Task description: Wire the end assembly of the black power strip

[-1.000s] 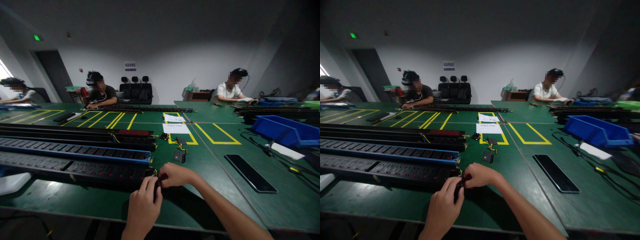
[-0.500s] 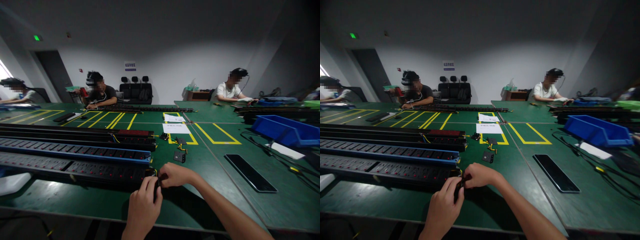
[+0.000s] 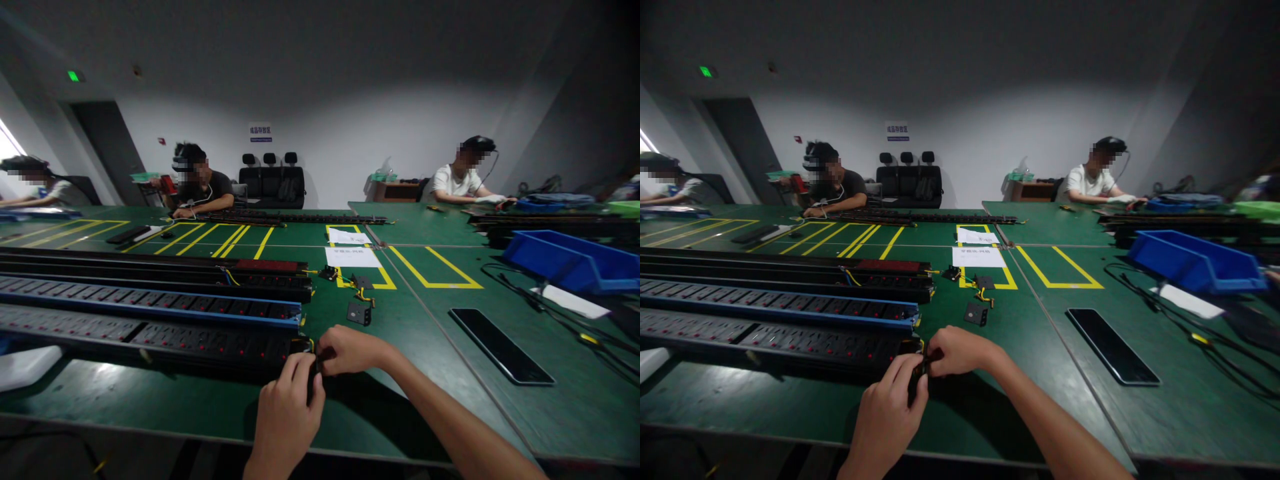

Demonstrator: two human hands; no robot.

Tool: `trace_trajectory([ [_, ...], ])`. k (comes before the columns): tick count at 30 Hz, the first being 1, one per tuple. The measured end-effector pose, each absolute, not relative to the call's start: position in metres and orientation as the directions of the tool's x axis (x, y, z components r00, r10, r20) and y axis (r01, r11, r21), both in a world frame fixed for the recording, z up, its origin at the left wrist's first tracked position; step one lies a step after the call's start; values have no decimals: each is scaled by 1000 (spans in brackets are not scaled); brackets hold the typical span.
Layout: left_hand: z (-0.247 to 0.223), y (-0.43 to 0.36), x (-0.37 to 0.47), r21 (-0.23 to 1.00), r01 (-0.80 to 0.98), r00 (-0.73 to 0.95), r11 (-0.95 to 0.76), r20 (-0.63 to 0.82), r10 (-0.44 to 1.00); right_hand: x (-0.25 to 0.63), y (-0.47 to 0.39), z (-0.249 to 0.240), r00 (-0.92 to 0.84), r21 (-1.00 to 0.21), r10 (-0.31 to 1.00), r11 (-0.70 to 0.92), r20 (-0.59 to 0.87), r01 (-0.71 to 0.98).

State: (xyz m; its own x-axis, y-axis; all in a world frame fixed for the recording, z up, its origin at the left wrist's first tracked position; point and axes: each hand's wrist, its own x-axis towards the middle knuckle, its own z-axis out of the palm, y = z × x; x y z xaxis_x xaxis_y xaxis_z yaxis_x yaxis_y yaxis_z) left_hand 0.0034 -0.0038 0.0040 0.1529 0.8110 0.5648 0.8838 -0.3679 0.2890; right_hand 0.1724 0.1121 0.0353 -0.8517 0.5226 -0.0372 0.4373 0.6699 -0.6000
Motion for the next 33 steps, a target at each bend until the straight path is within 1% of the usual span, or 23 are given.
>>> trace_trajectory([
  [15, 4, -4, 3, 291, 884, 157, -367, 555, 817, 172, 111, 37, -849, -598, 527, 672, -28, 437],
  [28, 5, -3, 3, 289, 884, 153, -367, 565, 811, 172, 111, 36, -845, -585, 532, 669, -55, 459],
  [33, 4, -4, 3, 291, 883, 154, -368, 560, 814, 172, 111, 37, -843, -578, 536, 676, -39, 457],
])
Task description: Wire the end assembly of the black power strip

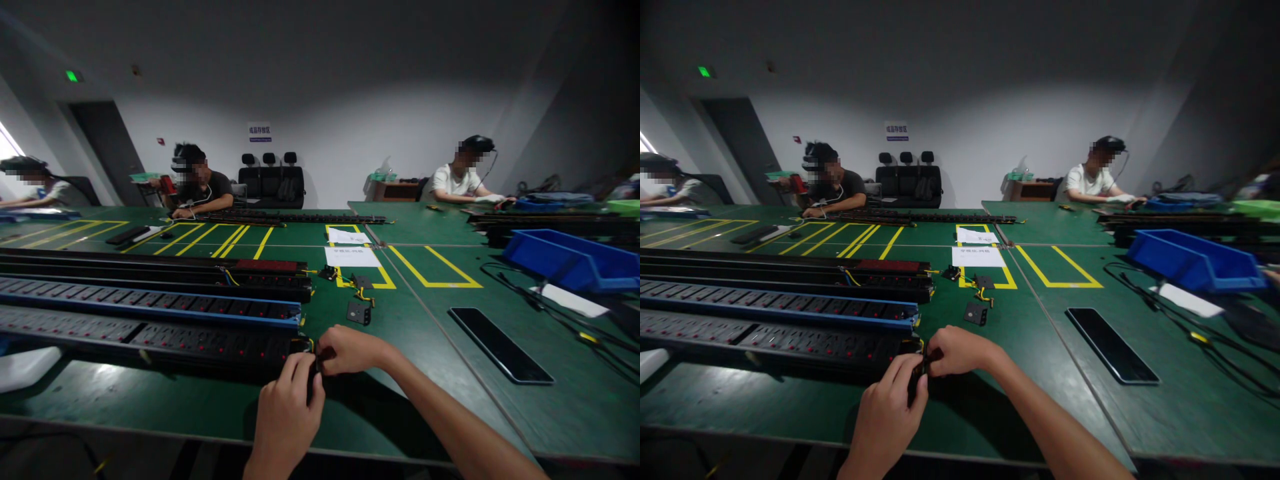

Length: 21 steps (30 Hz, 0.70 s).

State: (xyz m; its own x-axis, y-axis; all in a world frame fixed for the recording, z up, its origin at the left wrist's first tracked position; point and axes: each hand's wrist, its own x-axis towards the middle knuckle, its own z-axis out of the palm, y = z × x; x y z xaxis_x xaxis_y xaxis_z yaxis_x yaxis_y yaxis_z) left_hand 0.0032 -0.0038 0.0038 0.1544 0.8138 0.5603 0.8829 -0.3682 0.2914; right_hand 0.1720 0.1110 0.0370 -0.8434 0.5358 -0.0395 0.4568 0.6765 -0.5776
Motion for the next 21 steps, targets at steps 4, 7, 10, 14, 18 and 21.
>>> trace_trajectory([
  [4, 4, -4, 3, 296, 880, 156, -371, 557, 816, 172, 110, 38, -845, -583, 533, 674, -42, 454],
  [7, 4, -3, 3, 299, 880, 156, -370, 553, 818, 172, 111, 37, -842, -581, 538, 671, -45, 460],
  [10, 3, -3, 3, 299, 882, 153, -366, 553, 819, 171, 111, 37, -841, -579, 539, 674, -41, 460],
  [14, 4, -3, 3, 286, 886, 154, -365, 561, 813, 171, 111, 37, -848, -580, 530, 681, -32, 447],
  [18, 5, -3, 3, 282, 886, 156, -368, 566, 810, 171, 111, 36, -845, -574, 533, 679, -42, 457],
  [21, 5, -4, 4, 290, 883, 155, -369, 560, 814, 171, 111, 36, -844, -574, 535, 677, -46, 461],
])
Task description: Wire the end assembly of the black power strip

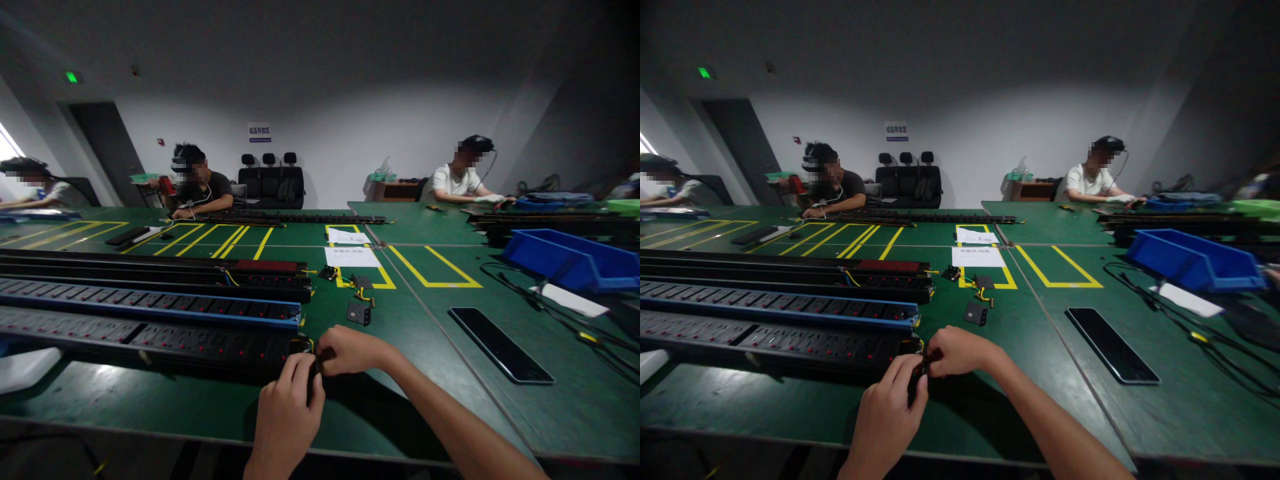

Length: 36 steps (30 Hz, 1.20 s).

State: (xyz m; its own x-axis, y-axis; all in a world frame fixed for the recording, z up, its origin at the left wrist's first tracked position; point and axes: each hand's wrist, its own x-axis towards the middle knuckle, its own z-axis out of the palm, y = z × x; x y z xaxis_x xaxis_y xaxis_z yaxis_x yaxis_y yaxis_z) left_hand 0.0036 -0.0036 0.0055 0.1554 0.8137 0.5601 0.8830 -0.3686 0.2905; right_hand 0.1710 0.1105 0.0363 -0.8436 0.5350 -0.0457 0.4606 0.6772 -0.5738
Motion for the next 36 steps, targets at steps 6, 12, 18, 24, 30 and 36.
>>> trace_trajectory([
  [6, 5, -3, 3, 299, 882, 153, -364, 550, 821, 171, 110, 37, -846, -578, 531, 677, -45, 456],
  [12, 4, -4, 3, 298, 882, 153, -366, 553, 819, 172, 110, 37, -846, -578, 533, 684, -21, 445],
  [18, 3, -5, 3, 294, 884, 154, -364, 552, 819, 172, 110, 37, -846, -580, 533, 685, -16, 442],
  [24, 2, -4, 3, 299, 881, 153, -366, 553, 819, 171, 110, 36, -840, -561, 542, 684, -37, 466],
  [30, 4, -3, 4, 297, 880, 155, -371, 560, 814, 171, 108, 39, -835, -554, 548, 683, -43, 476],
  [36, 3, -2, 3, 287, 887, 152, -363, 562, 813, 171, 108, 40, -841, -554, 541, 691, -32, 465],
])
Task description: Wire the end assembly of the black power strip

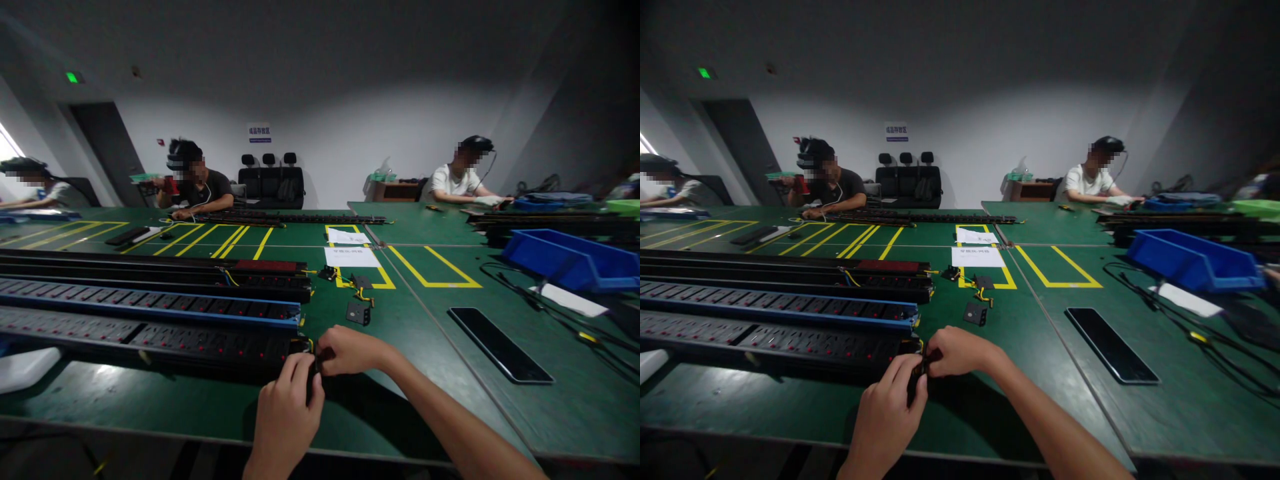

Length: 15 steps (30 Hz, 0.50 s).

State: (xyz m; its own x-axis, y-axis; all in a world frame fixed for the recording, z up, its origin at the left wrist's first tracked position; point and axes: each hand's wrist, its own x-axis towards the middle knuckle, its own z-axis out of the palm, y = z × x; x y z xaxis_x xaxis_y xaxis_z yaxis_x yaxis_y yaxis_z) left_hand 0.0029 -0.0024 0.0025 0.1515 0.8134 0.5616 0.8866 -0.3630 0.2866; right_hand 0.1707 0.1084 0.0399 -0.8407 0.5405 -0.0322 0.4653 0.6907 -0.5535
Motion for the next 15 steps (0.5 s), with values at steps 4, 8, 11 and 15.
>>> trace_trajectory([
  [4, 2, -2, 2, 279, 890, 152, -361, 565, 811, 171, 109, 39, -842, -558, 538, 692, -23, 457],
  [8, 1, -3, 2, 280, 888, 154, -365, 566, 810, 171, 109, 40, -838, -563, 543, 681, -41, 469],
  [11, 1, -4, 2, 294, 883, 152, -366, 559, 815, 171, 108, 41, -838, -568, 544, 675, -49, 471],
  [15, 1, -5, 3, 305, 879, 151, -366, 550, 821, 172, 108, 41, -840, -564, 541, 679, -48, 470],
])
